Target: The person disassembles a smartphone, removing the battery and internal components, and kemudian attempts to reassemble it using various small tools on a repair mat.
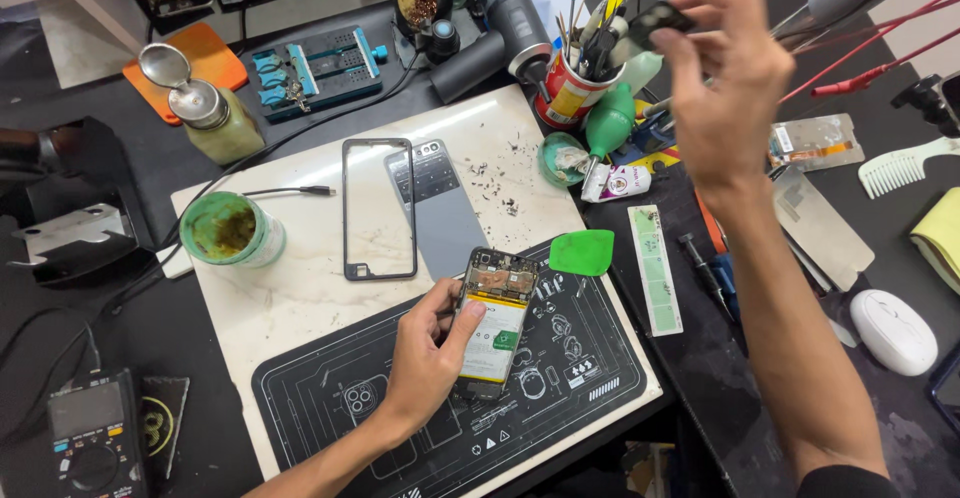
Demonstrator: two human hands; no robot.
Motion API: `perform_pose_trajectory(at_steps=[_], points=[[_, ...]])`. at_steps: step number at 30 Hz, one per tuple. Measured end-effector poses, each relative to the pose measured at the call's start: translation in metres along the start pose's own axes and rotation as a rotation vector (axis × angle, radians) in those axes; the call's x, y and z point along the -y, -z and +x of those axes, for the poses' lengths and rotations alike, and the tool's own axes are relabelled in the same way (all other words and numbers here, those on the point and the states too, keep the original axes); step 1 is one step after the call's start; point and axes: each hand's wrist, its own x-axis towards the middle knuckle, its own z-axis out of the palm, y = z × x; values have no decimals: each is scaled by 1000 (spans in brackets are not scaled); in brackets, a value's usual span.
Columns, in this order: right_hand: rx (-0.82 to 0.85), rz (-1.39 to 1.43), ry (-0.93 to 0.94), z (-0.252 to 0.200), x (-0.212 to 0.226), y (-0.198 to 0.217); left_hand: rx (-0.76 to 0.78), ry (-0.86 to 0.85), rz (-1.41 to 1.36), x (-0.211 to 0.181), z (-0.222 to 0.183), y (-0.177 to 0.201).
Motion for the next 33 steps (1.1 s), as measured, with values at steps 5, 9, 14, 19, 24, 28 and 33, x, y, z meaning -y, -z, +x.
perform_pose_trajectory(at_steps=[5,9,14,19,24,28,33], points=[[226,-198,-68,0,-10,-10,1,9,42,-1,-1,0],[221,-306,-48,-22,6,4,9,26,27,-3,1,1],[696,-196,-136,-62,27,17,11,8,10,-3,1,2],[839,-337,-226,-98,30,9,-2,1,24,-2,0,0],[898,-375,-330,-103,21,7,1,-13,28,-1,0,-1],[874,-337,-294,-94,26,10,-5,1,28,-2,0,-2],[700,-104,-214,-62,33,27,5,-8,31,0,0,0]])
